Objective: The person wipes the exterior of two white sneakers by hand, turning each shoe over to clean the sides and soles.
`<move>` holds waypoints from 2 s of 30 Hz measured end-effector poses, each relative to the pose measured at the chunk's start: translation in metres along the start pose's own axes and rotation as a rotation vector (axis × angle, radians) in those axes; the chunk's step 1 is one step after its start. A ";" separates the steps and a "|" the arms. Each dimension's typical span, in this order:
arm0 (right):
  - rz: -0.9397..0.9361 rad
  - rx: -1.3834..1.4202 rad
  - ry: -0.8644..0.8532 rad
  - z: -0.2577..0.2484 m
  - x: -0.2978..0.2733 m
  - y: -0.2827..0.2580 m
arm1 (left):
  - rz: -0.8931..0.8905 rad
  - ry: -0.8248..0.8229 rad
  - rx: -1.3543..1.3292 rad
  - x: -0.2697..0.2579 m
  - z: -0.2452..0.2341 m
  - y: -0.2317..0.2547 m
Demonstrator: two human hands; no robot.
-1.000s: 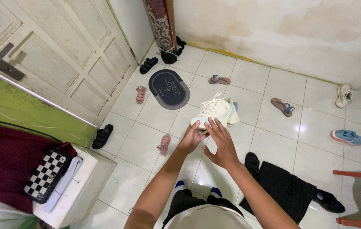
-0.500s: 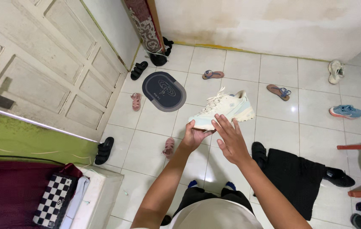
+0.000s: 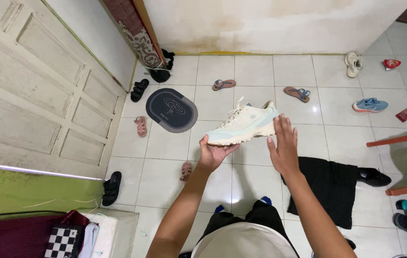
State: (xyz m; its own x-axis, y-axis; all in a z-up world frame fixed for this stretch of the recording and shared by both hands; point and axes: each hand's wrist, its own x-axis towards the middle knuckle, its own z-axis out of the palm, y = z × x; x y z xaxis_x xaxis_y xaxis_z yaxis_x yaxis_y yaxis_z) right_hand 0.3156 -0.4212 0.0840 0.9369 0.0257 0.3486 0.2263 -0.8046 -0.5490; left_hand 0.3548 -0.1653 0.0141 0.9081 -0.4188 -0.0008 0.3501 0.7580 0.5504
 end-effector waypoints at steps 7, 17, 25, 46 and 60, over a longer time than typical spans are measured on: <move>-0.086 0.038 0.046 0.000 -0.007 -0.021 | -0.052 -0.027 -0.019 0.028 0.012 -0.029; -0.350 0.081 -0.159 -0.034 0.000 0.005 | -0.052 0.001 0.112 0.084 0.037 -0.083; -0.071 -0.134 -0.017 -0.080 0.020 0.118 | -0.012 -0.080 0.073 0.109 0.070 -0.097; 0.561 1.228 -0.121 -0.112 0.026 0.260 | -0.213 0.267 0.207 0.209 0.119 -0.162; 0.658 1.231 0.092 -0.088 0.009 0.256 | -0.253 0.291 0.347 0.231 0.176 -0.215</move>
State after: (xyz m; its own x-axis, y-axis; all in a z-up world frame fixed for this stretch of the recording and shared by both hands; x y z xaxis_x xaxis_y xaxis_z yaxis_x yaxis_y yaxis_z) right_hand 0.3587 -0.6788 0.0136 0.9516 -0.2253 -0.2088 -0.1121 0.3783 -0.9189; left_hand 0.4492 -0.5131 0.0424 0.8485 -0.3740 -0.3744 0.5149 0.4195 0.7476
